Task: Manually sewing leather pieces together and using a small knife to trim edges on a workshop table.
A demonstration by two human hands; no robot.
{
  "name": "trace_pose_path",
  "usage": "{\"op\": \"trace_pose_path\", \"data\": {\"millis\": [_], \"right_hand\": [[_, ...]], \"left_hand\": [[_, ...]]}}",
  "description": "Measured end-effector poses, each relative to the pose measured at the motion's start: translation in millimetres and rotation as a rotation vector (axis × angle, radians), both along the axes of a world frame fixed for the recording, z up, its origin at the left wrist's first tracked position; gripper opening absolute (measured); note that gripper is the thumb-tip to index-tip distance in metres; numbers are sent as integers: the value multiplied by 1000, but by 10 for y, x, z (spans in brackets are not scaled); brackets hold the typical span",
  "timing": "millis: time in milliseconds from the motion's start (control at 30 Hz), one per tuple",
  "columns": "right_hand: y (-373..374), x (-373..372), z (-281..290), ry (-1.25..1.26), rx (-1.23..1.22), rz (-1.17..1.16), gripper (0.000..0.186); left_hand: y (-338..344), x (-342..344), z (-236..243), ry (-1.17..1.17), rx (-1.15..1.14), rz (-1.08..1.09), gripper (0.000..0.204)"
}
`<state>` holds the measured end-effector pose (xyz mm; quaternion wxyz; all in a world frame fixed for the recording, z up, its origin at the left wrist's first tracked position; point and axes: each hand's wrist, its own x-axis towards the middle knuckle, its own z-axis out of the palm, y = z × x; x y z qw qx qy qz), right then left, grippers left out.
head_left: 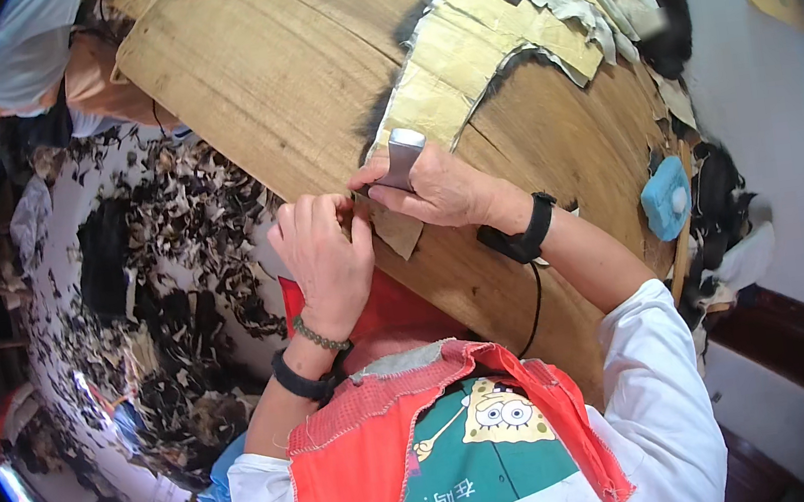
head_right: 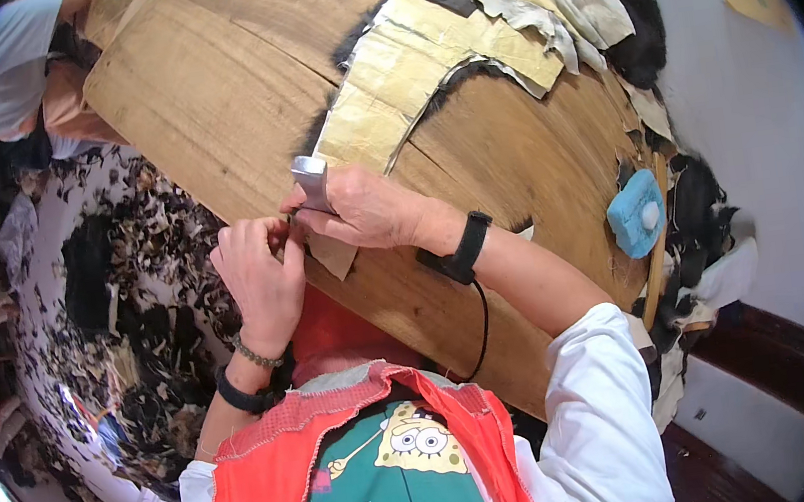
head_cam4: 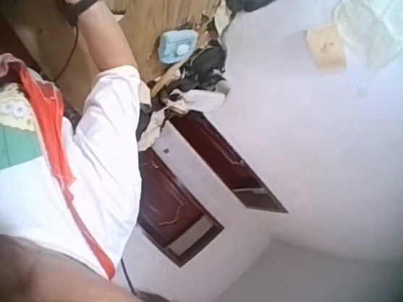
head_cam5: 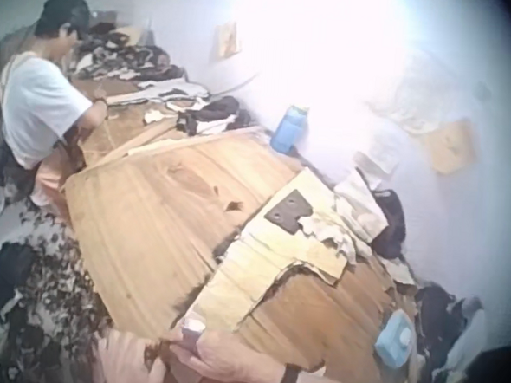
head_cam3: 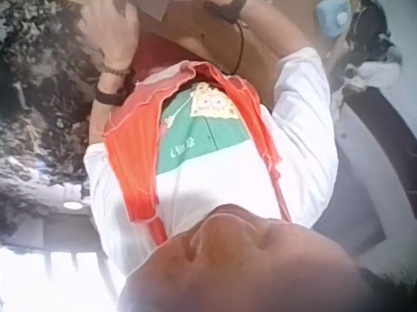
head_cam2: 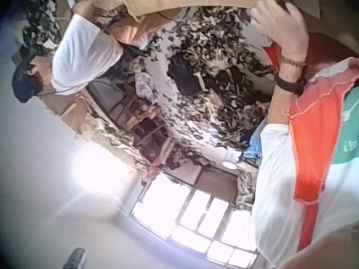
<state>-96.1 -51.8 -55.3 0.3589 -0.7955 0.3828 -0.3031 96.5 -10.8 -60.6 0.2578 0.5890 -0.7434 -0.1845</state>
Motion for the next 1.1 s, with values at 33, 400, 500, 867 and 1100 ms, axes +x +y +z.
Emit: {"op": "trace_pose_path", "data": {"millis": [33,400,500,867,1100], "right_hand": [[-5,7,-28,0,9,17,20],[46,-48,-102,98,-6,18,19],[141,-240,-70,99,22,111,18],[699,-809,389,-533,525,-365,28],[1107,-2037,7,372,64,-1106,13]], "left_hand": [[-2,-16,-20,2,5,21,14],[106,-150,-18,157,-68,-4,12],[240,-109,69,240,-90,-20,10],[229,626,314,120,-82,190,20],[-451,-94,124,-5,-87,-36,28]]}}
